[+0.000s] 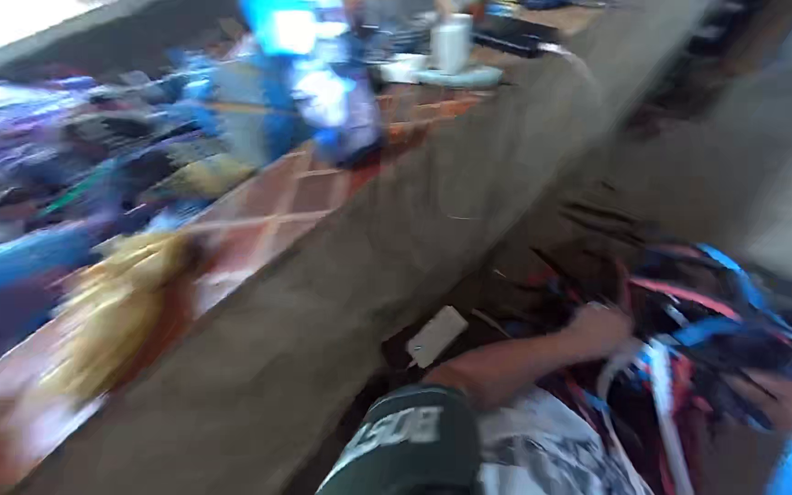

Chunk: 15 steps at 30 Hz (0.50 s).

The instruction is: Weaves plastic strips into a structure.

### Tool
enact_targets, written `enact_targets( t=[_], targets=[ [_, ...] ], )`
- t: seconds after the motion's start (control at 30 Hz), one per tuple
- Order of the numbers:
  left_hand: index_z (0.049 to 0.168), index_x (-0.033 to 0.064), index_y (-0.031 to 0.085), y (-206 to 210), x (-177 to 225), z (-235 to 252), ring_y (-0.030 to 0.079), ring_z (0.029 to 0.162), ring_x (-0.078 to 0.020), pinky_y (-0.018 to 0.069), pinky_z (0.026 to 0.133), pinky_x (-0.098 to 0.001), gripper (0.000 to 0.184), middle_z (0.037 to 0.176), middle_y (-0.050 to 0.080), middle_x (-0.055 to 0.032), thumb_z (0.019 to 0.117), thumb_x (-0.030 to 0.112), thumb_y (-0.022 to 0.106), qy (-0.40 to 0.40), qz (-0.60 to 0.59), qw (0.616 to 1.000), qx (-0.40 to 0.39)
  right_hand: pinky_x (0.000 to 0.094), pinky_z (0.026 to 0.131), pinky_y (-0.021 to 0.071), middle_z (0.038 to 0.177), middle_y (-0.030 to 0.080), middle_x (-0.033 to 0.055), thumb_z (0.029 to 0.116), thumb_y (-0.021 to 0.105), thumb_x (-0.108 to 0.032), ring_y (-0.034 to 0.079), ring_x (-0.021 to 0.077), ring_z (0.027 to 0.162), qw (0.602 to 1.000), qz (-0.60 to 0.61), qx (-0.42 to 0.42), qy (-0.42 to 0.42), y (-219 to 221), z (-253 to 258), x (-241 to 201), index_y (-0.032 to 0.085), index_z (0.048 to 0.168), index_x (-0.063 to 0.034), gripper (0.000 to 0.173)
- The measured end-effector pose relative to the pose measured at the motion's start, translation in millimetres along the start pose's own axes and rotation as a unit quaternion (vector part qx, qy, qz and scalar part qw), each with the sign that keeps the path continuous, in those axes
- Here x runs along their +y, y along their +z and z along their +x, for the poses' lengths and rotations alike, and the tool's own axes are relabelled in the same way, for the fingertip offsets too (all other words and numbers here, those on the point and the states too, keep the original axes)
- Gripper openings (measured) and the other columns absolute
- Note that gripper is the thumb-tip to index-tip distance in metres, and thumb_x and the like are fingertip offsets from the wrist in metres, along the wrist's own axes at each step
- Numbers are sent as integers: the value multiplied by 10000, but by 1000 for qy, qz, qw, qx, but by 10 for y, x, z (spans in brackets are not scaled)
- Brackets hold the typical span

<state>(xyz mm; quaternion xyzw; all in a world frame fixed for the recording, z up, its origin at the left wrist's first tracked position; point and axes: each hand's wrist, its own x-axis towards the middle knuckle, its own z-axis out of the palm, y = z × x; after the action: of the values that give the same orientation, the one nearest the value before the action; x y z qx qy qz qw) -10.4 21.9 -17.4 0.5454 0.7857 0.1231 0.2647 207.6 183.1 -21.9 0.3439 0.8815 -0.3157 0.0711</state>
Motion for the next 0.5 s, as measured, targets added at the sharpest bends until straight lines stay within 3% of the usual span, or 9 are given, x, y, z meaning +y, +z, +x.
enact_targets(
  t=[0.07,0.13,0.2,0.27,0.33,0.5],
  targets=[
    [1310,19,665,-48,48,-132,580,1301,-388,482,1061,-576,386,1416,599,-210,1041,273,557,-24,6,999,-27,614,1054,457,1267,646,308,1077,523,-219,627,436,1197,998,14,-2,58,-34,-125,-173,632,1310,57,377],
    [1291,22,680,83,-30,-54,595,1291,-378,492,1065,-550,421,1395,612,-211,1050,335,534,-9,64,998,-10,627,1117,383,1376,609,263,1095,486,-279,554,438,1314,989,-11,-58,133,-141,-102,-430,600,1408,-48,406],
    [1228,48,722,292,-203,100,598,1275,-400,481,1069,-567,408,1347,637,-219,1030,374,575,59,138,988,37,681,1050,432,1319,659,219,1085,487,-348,602,436,1251,988,-36,-48,140,-5,-43,-254,631,1398,-137,404],
    [1128,15,751,356,-333,212,619,1212,-473,475,1024,-641,362,1238,675,-275,1012,325,606,136,161,975,74,702,1038,426,1328,653,210,1078,500,-354,590,433,1264,990,-18,-46,135,29,-44,-237,642,1372,-123,400],
    [1112,-41,737,276,-325,261,621,1184,-506,456,1013,-678,320,1191,674,-317,1027,233,595,174,125,975,55,689,1027,435,1321,656,200,1073,520,-367,590,416,1263,990,-1,-16,140,25,-58,-222,663,1334,-96,402],
    [1159,-157,664,250,-452,326,562,1226,-538,384,1102,-636,326,1217,606,-397,1066,91,474,252,-25,967,9,616,1039,438,1306,650,220,1077,530,-275,580,393,1272,986,35,-9,163,-130,-286,-252,669,1282,-3,368]
  ],
)
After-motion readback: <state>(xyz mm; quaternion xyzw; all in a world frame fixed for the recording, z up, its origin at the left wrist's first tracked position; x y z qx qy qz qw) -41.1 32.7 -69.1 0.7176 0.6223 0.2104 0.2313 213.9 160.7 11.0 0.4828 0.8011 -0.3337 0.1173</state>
